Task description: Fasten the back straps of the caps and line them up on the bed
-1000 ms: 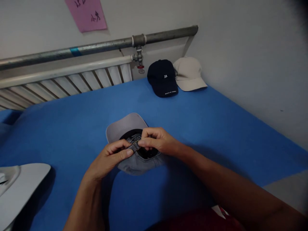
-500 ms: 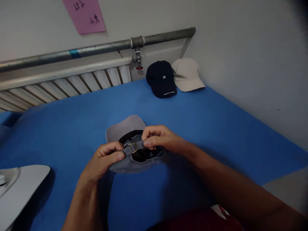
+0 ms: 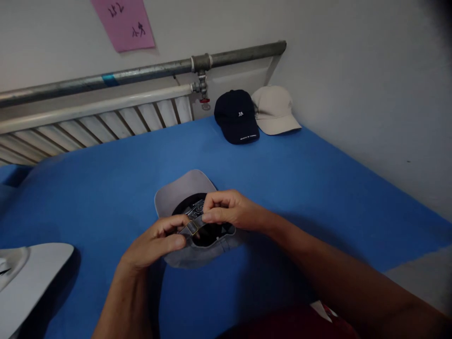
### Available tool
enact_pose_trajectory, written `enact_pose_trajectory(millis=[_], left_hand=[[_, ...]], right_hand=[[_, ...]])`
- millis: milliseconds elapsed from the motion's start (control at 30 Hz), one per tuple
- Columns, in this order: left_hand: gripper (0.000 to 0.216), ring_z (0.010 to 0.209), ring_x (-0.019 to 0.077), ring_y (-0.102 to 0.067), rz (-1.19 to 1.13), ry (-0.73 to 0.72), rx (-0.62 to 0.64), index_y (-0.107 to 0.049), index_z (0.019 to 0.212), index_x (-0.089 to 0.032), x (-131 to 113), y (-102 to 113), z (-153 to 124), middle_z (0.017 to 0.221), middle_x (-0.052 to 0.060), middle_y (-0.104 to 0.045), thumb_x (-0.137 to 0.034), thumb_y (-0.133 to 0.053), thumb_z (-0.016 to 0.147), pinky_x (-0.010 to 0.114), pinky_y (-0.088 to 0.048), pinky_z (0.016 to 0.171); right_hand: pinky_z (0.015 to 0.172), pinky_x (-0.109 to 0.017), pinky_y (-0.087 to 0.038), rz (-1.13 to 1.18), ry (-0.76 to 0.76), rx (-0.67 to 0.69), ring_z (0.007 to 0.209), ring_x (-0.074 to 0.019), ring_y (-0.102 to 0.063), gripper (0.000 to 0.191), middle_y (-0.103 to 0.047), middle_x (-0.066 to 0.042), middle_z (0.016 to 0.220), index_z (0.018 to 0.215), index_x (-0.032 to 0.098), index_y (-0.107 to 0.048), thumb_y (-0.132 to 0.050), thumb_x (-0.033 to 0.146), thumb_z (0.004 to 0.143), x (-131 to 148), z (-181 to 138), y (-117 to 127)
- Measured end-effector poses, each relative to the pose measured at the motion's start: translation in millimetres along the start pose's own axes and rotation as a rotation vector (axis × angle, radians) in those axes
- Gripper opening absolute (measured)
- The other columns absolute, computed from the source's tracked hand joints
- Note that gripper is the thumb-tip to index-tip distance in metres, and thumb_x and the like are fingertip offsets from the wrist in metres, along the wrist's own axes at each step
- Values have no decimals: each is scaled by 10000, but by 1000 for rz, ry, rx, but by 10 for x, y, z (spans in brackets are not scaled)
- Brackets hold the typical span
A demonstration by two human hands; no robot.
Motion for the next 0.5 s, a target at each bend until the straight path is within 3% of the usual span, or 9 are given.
enact_pose_trajectory(millis=[167, 267, 400, 500], left_hand=[[158, 650, 125, -495, 57, -40, -24, -717, 821, -216, -38, -9, -6, 702, 13, -593, -359, -650, 827, 242, -389, 605], [142, 670, 134, -529, 35, -86, 42, -734, 826, -230, -58, -13, -38, 728, 20, -622, -340, -645, 837, 258, -407, 633], [141, 682, 149, -549, -11, -190, 135, -745, 838, -238, -144, -42, -76, 746, 30, -618, -341, -648, 835, 278, -423, 639], [147, 698, 168, -570, 1, -218, 193, -753, 844, -243, -176, -82, -75, 753, 45, -627, -344, -646, 836, 300, -449, 659]], right_hand=[[526, -204, -348, -10, 10, 24, 539, -59, -419, 228, -482, 66, 582, 681, 158, -578, -703, 321, 780, -2, -6, -56], [562, -211, -394, -33, 26, 27, 573, -73, -477, 183, -526, 50, 617, 706, 163, -601, -667, 301, 807, 22, -11, -50], [808, -298, -475, -241, 243, -220, 846, -137, -599, 116, -646, -18, 869, 865, 189, -653, -539, 212, 870, 92, 3, 192], [997, -386, -407, -613, 463, -359, 1085, -174, -560, 259, -633, -53, 1103, 981, 217, -660, -471, 97, 851, 85, 15, 364]])
Point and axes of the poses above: each hand's wrist, its own z-axis towards the middle knuckle, its own y-axis out of the back of the hand, x = y × z, the point moved 5 cm from there along z, towards the middle knuckle
